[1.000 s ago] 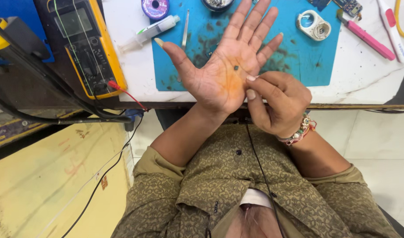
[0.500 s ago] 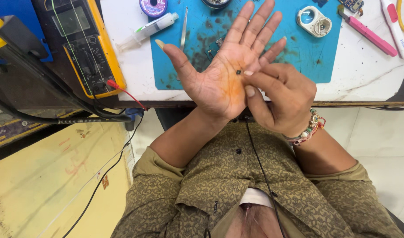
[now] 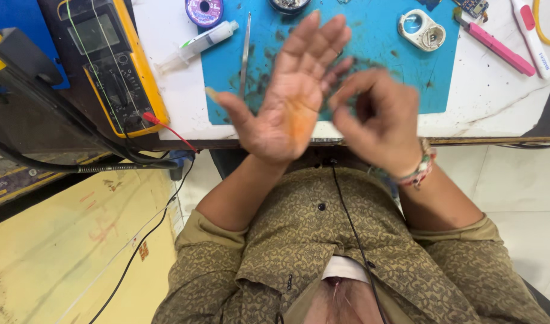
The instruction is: The person uses a soldering iron and tweezers to remove and replace small components on a mobile phone circuit board, applying solder and flux to the connections.
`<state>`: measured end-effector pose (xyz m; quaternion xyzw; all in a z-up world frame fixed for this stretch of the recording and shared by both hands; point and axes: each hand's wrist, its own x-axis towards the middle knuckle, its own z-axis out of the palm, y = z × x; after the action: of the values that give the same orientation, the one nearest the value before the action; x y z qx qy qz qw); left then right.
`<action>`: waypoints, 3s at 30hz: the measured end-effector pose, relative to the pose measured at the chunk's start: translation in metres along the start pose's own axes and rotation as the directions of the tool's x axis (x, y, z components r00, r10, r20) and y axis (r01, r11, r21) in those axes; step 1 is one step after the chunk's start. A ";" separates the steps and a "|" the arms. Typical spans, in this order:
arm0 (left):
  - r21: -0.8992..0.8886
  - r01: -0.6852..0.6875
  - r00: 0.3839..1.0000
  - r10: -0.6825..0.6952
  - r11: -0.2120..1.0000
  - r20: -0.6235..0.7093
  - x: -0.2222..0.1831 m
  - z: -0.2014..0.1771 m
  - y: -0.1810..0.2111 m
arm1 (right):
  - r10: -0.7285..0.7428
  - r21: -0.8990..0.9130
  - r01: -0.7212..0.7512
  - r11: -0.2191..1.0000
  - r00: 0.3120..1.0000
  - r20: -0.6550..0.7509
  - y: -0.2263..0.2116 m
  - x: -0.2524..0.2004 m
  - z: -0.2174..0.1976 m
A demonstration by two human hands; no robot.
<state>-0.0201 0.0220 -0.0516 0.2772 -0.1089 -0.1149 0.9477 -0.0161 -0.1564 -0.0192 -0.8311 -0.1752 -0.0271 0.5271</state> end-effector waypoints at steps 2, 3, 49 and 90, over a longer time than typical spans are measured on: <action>0.133 -0.087 0.996 0.090 0.987 -0.024 -0.001 -0.011 0.006 | 0.011 -0.030 -0.013 0.999 0.998 -0.065 0.017 0.008 -0.007; 0.252 -0.114 0.990 0.132 0.961 -0.056 0.000 -0.016 0.008 | 0.016 -0.087 -0.021 0.996 0.998 -0.062 0.024 0.014 -0.013; 0.923 -0.126 0.978 0.112 -0.364 0.178 0.010 0.010 0.014 | -0.042 -0.382 -0.019 0.924 0.988 -0.151 0.026 0.004 -0.036; 0.898 -0.114 0.991 0.014 -0.425 0.132 0.024 0.006 0.004 | -0.026 -0.282 -0.017 0.959 0.989 -0.145 0.038 0.006 -0.024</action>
<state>0.0013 0.0158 -0.0414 0.9364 -0.1998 0.0785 0.2775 0.0053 -0.1904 -0.0396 -0.8932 -0.1321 -0.1143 0.4144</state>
